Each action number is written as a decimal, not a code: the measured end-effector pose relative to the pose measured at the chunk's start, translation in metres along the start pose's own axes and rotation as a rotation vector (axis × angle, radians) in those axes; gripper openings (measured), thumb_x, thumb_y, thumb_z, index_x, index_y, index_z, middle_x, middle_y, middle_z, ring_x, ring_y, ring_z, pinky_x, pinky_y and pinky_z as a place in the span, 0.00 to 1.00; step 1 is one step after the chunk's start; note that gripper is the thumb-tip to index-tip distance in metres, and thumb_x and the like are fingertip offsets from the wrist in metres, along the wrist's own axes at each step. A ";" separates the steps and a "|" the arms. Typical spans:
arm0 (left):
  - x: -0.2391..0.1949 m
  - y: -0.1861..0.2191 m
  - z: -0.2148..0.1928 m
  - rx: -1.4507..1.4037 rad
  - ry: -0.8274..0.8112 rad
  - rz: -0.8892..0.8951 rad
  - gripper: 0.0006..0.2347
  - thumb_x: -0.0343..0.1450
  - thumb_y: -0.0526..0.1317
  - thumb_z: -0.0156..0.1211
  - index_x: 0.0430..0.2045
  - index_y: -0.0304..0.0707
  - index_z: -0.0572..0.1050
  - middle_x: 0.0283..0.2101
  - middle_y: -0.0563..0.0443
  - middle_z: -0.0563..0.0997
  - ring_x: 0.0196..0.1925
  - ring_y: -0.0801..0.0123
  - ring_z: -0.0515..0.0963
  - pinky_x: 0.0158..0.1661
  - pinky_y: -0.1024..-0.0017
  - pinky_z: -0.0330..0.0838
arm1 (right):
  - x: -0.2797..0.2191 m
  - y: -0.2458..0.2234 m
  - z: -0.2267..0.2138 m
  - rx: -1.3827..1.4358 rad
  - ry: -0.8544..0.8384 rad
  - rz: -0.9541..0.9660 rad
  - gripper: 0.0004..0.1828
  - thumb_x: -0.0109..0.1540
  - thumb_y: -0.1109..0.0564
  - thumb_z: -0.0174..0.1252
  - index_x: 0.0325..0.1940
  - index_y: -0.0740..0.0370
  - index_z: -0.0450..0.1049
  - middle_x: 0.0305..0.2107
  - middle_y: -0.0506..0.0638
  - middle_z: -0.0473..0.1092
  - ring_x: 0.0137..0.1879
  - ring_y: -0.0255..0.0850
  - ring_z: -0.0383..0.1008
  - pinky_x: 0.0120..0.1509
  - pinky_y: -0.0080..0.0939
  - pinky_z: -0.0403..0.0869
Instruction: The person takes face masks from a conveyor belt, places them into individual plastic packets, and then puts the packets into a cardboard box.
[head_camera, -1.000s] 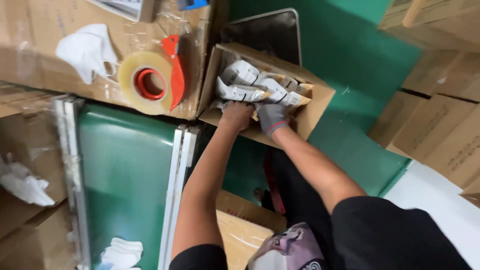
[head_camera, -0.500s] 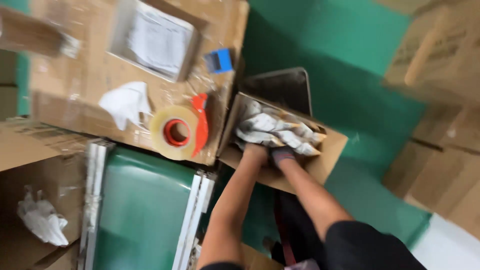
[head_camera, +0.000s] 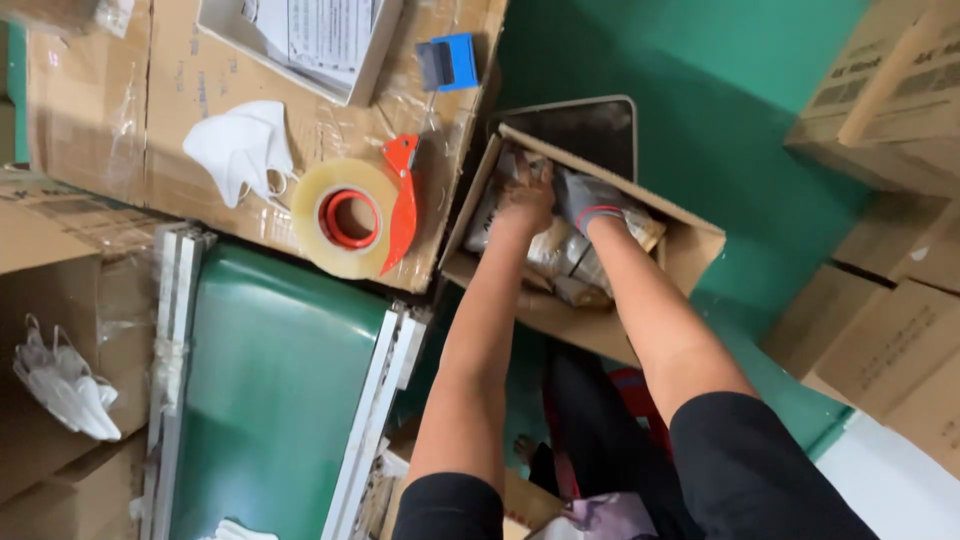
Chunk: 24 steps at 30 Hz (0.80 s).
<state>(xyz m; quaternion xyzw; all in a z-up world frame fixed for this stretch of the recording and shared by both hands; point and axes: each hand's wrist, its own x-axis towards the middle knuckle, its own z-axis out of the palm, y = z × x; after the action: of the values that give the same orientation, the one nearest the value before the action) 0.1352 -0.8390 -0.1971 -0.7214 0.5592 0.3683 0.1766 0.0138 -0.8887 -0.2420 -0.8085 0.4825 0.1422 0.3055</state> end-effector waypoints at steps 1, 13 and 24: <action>0.029 -0.008 0.030 0.002 -0.001 -0.003 0.39 0.69 0.40 0.62 0.75 0.47 0.44 0.75 0.21 0.33 0.69 0.21 0.58 0.66 0.44 0.55 | 0.011 0.006 0.013 0.002 -0.001 -0.002 0.24 0.69 0.46 0.43 0.69 0.49 0.67 0.58 0.60 0.71 0.60 0.63 0.72 0.60 0.64 0.71; -0.133 0.015 -0.041 0.002 0.495 -0.092 0.32 0.71 0.33 0.62 0.71 0.65 0.60 0.81 0.35 0.49 0.57 0.36 0.74 0.46 0.49 0.76 | -0.116 -0.007 -0.076 0.400 0.066 -0.143 0.33 0.65 0.43 0.50 0.71 0.62 0.64 0.60 0.68 0.66 0.64 0.63 0.66 0.65 0.58 0.65; -0.496 -0.046 0.062 -0.641 1.099 -0.221 0.18 0.70 0.38 0.64 0.56 0.44 0.74 0.60 0.45 0.76 0.50 0.50 0.82 0.47 0.61 0.77 | -0.313 0.026 -0.074 0.556 0.312 -0.379 0.20 0.67 0.51 0.62 0.57 0.66 0.77 0.43 0.59 0.78 0.47 0.42 0.80 0.53 0.40 0.76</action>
<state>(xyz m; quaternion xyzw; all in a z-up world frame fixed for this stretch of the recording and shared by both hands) 0.1066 -0.4478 0.1158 -0.8752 0.3527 0.0737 -0.3228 -0.1685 -0.7280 -0.0299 -0.7815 0.3851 -0.1787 0.4573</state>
